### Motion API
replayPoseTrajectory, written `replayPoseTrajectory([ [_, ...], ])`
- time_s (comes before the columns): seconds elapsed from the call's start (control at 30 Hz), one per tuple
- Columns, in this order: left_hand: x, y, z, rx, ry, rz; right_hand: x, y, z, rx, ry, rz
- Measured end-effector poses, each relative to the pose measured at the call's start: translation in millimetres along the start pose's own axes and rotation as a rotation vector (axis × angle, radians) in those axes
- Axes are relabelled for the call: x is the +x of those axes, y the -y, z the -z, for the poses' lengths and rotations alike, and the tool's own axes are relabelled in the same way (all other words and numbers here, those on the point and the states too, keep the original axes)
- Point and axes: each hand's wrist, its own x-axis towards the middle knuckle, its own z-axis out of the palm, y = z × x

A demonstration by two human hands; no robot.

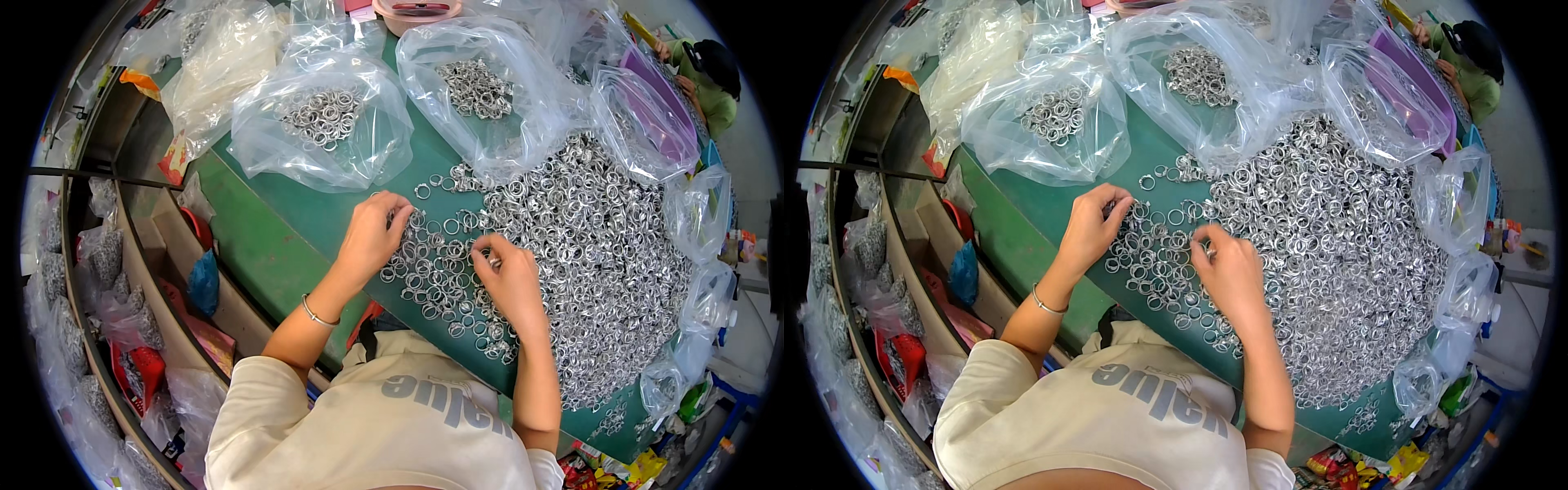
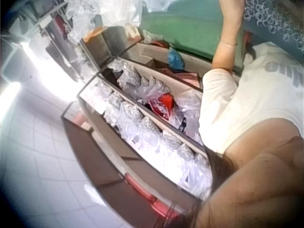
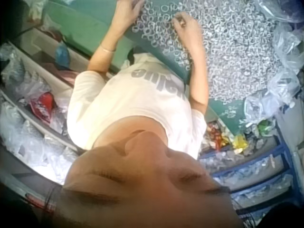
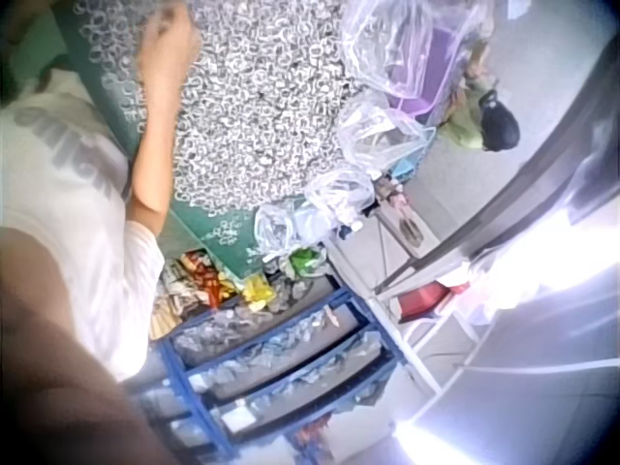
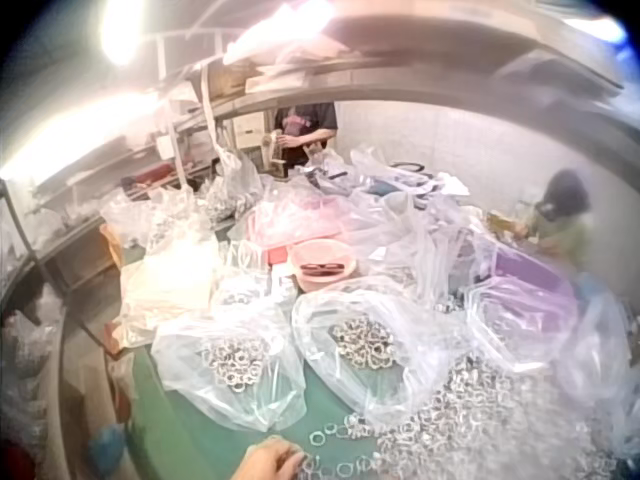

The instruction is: The person sorts small metal rings from a large pile on a green table into several small plastic bags by hand.

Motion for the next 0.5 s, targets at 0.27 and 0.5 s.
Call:
replayPoseTrajectory([
  [0.27,1.5,-3.8,0.5,0.078,0.041,-0.074,-1.1,-14.0,-21.9,-0.253,-0.058,0.287],
  [0.5,2.6,1.3,-4.7,0.13,0.048,-0.116,1.9,10.4,-19.5,-0.132,-0.154,0.261],
])
